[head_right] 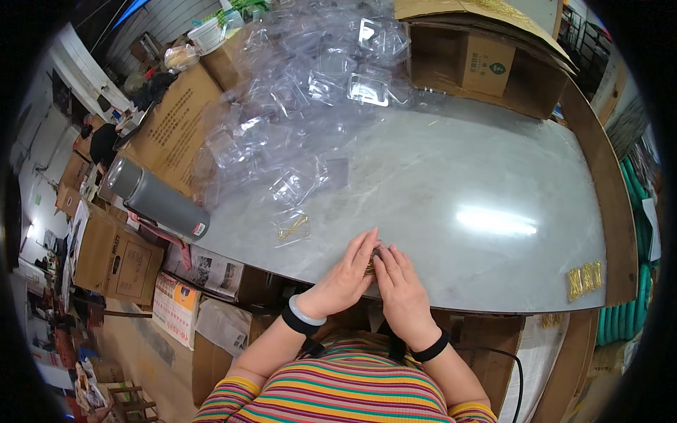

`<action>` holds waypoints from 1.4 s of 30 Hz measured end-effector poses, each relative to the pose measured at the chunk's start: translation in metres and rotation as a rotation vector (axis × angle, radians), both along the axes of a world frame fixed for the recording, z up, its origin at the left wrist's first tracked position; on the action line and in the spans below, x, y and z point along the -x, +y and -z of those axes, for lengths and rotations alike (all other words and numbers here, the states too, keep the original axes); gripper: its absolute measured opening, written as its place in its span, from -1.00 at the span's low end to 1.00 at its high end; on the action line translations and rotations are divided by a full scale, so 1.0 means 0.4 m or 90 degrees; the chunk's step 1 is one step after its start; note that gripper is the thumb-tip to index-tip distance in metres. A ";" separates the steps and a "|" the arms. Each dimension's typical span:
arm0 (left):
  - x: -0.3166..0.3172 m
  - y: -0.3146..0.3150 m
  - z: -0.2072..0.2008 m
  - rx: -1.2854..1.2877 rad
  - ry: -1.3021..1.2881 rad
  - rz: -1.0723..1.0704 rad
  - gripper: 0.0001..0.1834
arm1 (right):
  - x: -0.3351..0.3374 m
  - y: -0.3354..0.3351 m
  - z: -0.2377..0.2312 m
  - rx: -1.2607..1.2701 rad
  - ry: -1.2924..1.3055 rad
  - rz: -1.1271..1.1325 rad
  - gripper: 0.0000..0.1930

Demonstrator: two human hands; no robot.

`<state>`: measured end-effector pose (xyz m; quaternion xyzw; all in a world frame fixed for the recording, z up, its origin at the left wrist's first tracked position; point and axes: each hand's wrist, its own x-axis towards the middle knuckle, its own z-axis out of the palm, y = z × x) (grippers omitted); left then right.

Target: Manually sorting and arranging small gold metal pins on a workstation.

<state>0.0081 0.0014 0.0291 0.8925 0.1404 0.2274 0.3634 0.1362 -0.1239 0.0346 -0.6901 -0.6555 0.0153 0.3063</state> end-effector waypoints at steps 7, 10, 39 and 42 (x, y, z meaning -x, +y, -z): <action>0.090 0.027 -0.021 0.001 -0.095 -0.130 -0.32 | 0.004 0.013 -0.005 -0.031 -0.027 0.015 -0.53; 0.199 0.083 -0.031 0.082 -0.163 -0.477 -0.73 | 0.008 0.010 -0.001 -0.035 -0.018 0.017 -0.54; 0.267 -0.108 0.071 0.941 -0.008 -0.165 -0.88 | 0.030 0.011 -0.003 -0.051 -0.030 0.035 -0.56; 0.237 -0.120 0.065 0.949 -0.082 -0.151 -0.87 | 0.042 0.000 -0.001 -0.050 -0.055 -0.003 -0.55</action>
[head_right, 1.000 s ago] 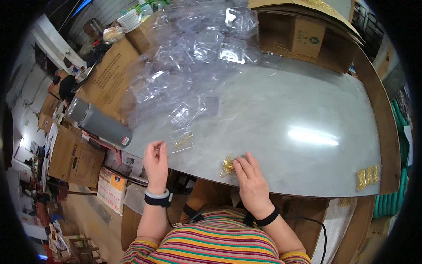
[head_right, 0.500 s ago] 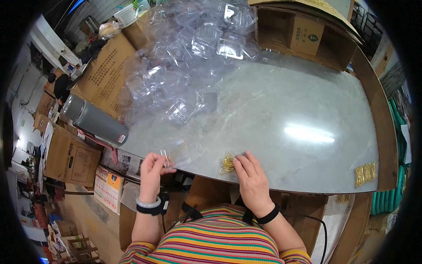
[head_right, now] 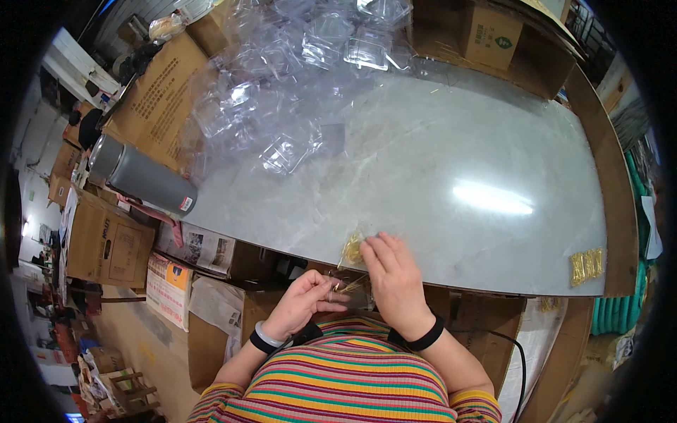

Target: Manually sorting and arranging small gold metal pins on a workstation.

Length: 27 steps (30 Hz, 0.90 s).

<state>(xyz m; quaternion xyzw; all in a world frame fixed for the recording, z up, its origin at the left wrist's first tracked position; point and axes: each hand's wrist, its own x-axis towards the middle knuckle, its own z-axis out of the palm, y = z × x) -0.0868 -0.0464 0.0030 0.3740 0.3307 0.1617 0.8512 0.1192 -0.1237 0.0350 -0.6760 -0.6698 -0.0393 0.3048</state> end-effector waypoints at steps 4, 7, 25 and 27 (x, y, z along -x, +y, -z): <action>0.002 -0.014 -0.002 0.038 -0.047 -0.019 -0.84 | 0.044 -0.060 0.005 0.010 0.006 -0.096 -0.57; 0.014 -0.026 0.007 0.000 -0.075 -0.022 -0.84 | 0.045 -0.072 0.006 0.002 -0.008 -0.148 -0.60; -0.139 0.070 -0.112 -0.881 0.296 -0.034 -0.72 | -0.020 0.011 -0.009 -0.100 0.156 0.009 -0.74; -0.138 0.067 -0.089 -1.102 0.317 -0.057 -0.62 | -0.020 0.008 -0.014 -0.082 0.145 0.022 -0.72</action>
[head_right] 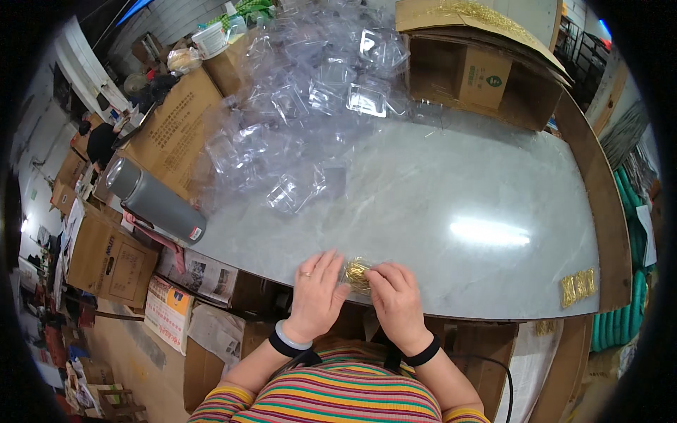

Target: Manually sorting and arranging small gold metal pins on a workstation.

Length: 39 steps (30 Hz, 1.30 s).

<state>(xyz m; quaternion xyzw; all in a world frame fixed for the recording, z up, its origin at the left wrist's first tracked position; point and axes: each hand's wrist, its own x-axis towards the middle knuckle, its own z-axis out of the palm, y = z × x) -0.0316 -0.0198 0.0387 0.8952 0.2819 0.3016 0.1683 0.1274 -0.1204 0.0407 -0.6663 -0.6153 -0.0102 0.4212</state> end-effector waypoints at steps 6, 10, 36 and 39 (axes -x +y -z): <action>-0.011 0.000 0.028 -0.038 0.113 0.025 -0.32 | -0.009 0.019 -0.028 0.060 -0.061 0.006 -0.60; -0.016 -0.005 0.020 -0.059 0.130 0.018 -0.32 | -0.029 0.005 -0.007 0.068 -0.077 -0.123 -0.56; -0.032 0.001 0.023 -0.015 0.050 0.184 -0.39 | -0.072 -0.001 -0.027 0.102 0.283 0.173 -0.91; -0.032 -0.001 0.026 -0.019 0.050 0.180 -0.38 | -0.070 -0.024 -0.012 0.041 0.192 0.144 -0.90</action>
